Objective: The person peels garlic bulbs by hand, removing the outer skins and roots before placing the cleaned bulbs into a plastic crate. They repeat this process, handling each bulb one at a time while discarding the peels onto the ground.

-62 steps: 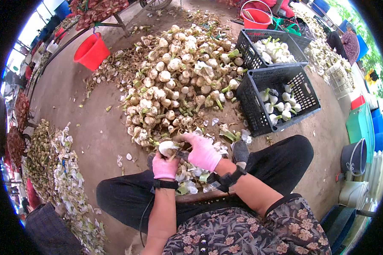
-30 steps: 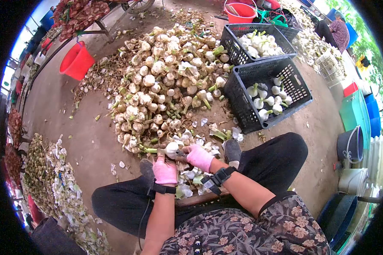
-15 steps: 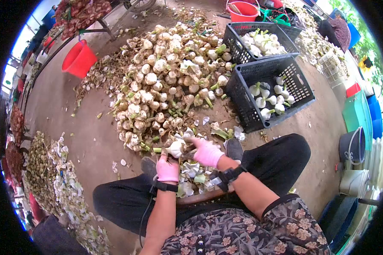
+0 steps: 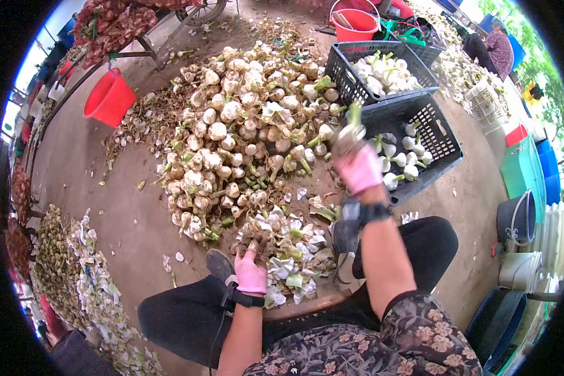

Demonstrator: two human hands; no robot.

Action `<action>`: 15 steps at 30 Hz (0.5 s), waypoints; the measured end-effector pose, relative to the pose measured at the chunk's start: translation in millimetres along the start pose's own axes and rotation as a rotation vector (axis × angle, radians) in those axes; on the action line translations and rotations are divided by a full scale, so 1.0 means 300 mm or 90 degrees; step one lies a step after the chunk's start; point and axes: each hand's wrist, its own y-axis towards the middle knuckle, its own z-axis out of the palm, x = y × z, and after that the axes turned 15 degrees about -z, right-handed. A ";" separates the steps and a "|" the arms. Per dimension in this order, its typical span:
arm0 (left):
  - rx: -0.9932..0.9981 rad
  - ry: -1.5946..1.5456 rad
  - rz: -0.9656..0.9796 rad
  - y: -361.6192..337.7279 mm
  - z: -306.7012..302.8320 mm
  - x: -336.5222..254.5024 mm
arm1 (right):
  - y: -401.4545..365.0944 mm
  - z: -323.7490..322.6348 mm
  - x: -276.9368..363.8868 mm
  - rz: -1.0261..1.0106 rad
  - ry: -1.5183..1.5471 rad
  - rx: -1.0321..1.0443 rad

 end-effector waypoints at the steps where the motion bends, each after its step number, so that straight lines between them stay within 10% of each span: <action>1: -0.035 0.008 -0.003 0.000 0.003 0.000 | 0.080 -0.046 -0.069 0.057 0.271 -0.125; 4: -0.117 0.009 -0.015 0.059 -0.046 0.037 | 0.269 -0.134 -0.243 0.232 1.073 -0.497; 6: -0.126 0.031 -0.039 0.071 -0.027 0.041 | 0.305 -0.019 -0.297 0.037 0.896 -0.266; 7: -0.146 0.045 -0.058 0.075 -0.013 0.040 | 0.282 0.036 -0.235 -0.057 0.327 -0.159; 8: -0.130 0.089 -0.061 0.088 -0.024 0.048 | 0.281 0.116 -0.148 0.263 0.649 -0.127; 9: -0.164 0.140 -0.062 0.090 -0.020 0.049 | 0.254 0.233 -0.121 0.299 0.515 -0.026; 10: -0.198 0.192 -0.061 0.087 -0.010 0.047 | 0.222 0.390 -0.187 0.119 0.268 0.062; 15: -0.170 0.220 -0.079 0.112 -0.032 0.056 | 0.167 0.713 -0.122 0.128 -0.092 0.189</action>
